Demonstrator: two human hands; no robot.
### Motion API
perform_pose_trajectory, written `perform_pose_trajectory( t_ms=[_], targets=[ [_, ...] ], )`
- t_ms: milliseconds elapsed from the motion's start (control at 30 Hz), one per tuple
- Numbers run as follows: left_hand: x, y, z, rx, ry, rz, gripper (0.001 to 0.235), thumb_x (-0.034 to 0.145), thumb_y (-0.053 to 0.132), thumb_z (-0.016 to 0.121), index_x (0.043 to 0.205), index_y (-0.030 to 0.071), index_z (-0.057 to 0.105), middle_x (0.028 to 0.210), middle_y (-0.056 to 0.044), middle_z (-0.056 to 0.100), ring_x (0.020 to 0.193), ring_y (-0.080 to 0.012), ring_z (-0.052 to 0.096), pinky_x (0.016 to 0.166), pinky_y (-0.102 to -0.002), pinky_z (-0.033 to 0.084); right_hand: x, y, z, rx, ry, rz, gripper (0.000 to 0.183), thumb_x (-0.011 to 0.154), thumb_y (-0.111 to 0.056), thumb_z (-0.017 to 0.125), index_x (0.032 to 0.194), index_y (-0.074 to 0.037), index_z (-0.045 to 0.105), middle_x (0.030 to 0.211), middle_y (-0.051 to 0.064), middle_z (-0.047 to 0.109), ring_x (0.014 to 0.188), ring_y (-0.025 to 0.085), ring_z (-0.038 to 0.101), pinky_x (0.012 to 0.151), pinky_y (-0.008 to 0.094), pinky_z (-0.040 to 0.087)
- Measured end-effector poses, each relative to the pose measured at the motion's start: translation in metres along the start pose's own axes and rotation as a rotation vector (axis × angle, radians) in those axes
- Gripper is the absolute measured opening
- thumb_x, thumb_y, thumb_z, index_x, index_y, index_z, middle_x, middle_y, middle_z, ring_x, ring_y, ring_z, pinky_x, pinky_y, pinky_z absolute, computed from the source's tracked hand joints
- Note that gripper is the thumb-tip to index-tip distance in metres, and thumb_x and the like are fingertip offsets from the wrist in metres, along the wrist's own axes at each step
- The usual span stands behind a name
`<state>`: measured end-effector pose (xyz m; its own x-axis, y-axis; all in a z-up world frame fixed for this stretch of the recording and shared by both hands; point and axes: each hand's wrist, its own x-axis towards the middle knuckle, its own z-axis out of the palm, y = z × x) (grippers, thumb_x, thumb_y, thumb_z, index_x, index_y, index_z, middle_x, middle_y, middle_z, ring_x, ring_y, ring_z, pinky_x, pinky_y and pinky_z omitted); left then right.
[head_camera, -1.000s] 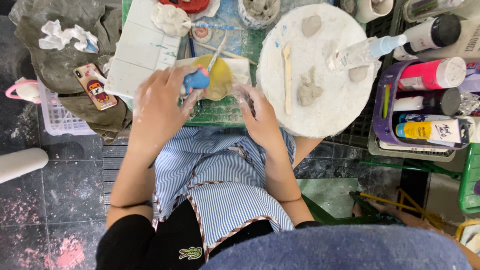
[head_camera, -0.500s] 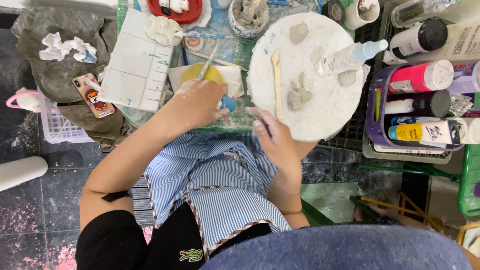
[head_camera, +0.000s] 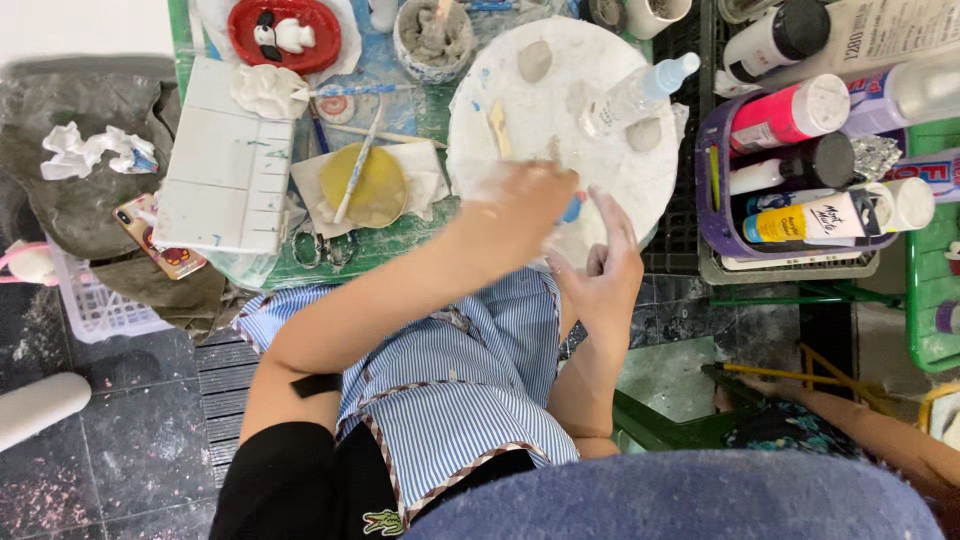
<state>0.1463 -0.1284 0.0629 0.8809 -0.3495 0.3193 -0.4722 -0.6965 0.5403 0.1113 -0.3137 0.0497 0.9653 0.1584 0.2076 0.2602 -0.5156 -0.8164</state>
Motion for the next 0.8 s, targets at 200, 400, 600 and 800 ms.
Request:
perform_pose_trajectory(
  t_ms=[200, 400, 600, 800],
  targets=[
    [0.026, 0.013, 0.078, -0.375, 0.501, 0.308, 0.039, 0.074, 0.032, 0.074, 0.092, 0.002, 0.058, 0.087, -0.013, 0.058, 0.083, -0.033, 0.061, 0.075, -0.043, 0.047, -0.012, 0.028, -0.04, -0.01, 0.057, 0.133, 0.083, 0.076, 0.0, 0.086, 0.149, -0.001, 0.045, 0.126, 0.006, 0.059, 0.062, 0.0, 0.034, 0.053, 0.016, 0.033],
    [0.07, 0.023, 0.14, 0.099, 0.216, 0.071, 0.017, 0.07, 0.022, 0.075, 0.078, 0.011, 0.066, 0.08, -0.008, 0.065, 0.082, -0.0265, 0.068, 0.075, -0.039, 0.049, -0.022, 0.076, -0.058, 0.295, 0.042, 0.185, 0.055, 0.099, 0.003, 0.066, 0.151, 0.0, 0.047, 0.12, 0.004, 0.062, 0.088, 0.001, 0.049, 0.077, 0.015, 0.043],
    [0.068, 0.022, 0.094, 0.162, -0.085, -0.027, 0.035, 0.064, 0.023, 0.082, 0.093, 0.008, 0.07, 0.087, -0.008, 0.07, 0.089, -0.0264, 0.07, 0.083, -0.042, 0.049, -0.016, 0.082, -0.041, 0.361, 0.206, 0.161, 0.035, 0.113, -0.004, 0.055, 0.147, 0.003, 0.054, 0.107, 0.003, 0.064, 0.082, 0.002, 0.048, 0.071, 0.016, 0.039],
    [0.01, -0.103, -0.006, -0.204, 0.088, -0.201, 0.043, 0.084, 0.025, 0.079, 0.123, 0.013, 0.068, 0.119, -0.015, 0.067, 0.112, -0.0354, 0.064, 0.094, -0.045, 0.05, -0.011, 0.042, -0.019, 0.412, 0.458, 0.067, 0.041, 0.117, -0.02, 0.045, 0.152, -0.001, 0.049, 0.095, 0.003, 0.063, 0.065, 0.002, 0.042, 0.055, 0.017, 0.031]
  ],
)
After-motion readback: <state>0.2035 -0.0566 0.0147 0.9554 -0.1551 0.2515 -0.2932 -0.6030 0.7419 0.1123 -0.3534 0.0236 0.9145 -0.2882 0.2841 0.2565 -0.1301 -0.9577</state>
